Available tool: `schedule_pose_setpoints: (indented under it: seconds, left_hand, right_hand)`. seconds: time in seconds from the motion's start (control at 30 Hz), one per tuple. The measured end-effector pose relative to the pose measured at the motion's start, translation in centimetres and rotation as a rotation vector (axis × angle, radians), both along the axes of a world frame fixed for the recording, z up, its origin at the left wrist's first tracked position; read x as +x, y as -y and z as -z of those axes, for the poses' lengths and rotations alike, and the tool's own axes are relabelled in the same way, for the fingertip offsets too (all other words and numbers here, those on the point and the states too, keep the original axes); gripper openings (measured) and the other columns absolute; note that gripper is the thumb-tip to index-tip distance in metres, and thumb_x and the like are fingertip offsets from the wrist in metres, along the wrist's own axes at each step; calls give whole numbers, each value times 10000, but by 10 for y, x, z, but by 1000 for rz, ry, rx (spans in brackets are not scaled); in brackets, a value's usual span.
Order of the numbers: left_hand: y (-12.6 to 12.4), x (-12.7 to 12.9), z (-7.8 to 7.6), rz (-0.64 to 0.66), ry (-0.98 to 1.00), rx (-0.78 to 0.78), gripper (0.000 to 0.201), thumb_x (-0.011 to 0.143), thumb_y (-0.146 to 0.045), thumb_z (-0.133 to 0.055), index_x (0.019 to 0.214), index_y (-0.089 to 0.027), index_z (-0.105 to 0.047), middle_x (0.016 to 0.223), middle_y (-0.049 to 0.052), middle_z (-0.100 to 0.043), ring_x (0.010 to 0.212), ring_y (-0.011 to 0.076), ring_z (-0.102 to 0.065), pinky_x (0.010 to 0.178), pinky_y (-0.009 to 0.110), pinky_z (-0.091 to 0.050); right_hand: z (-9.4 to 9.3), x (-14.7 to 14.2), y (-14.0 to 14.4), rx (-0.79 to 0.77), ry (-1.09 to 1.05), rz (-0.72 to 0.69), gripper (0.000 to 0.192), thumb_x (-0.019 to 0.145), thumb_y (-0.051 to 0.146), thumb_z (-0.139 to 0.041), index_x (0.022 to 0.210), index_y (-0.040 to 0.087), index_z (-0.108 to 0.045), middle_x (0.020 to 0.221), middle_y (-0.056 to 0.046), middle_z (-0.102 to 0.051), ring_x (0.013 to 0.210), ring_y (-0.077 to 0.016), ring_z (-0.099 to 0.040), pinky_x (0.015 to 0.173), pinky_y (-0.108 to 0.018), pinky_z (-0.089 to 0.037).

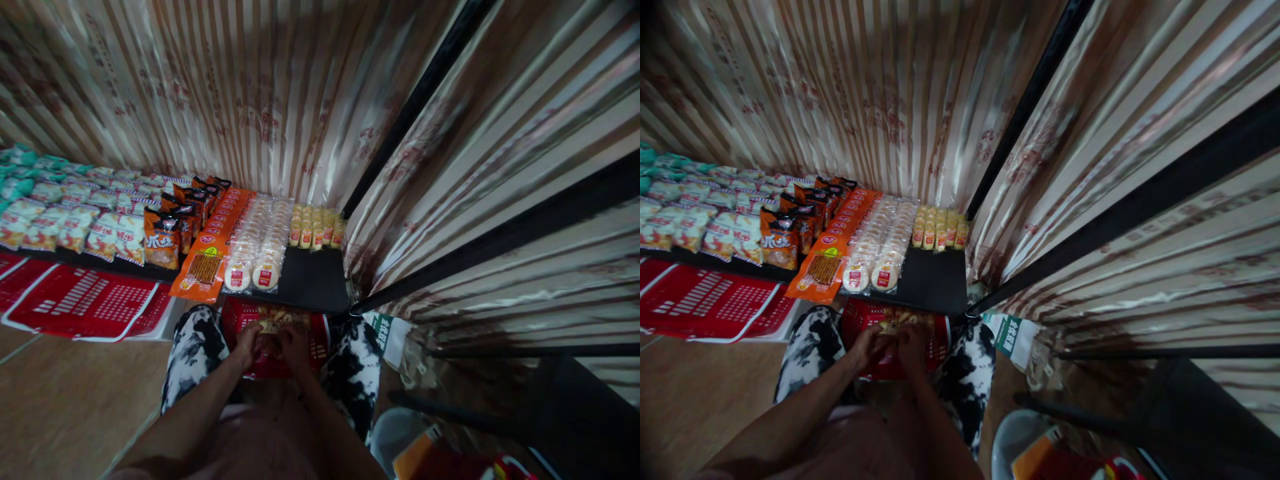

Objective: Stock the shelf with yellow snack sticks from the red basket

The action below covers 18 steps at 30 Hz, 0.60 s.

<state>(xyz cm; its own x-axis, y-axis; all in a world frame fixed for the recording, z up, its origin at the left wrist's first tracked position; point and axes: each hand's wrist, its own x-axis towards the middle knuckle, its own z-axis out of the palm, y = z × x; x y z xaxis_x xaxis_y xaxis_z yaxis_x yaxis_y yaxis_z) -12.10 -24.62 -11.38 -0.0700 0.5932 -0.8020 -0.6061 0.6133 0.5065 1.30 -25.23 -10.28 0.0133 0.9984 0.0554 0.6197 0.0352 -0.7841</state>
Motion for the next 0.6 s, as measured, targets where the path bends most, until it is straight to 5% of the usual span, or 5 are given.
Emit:
schedule_pose_setpoints:
  seconds: [0.6]
  left_hand:
    - [10,1,-29,79,17,216,255,565,-78,-585,801,-168,-553,680,-6,-629,634,122,-613,609,217,-472]
  right_hand:
    - [14,4,-4,93,-126,177,278,679,143,-443,916,190,-581,962,-72,-588,946,-202,-540,887,-369,-420]
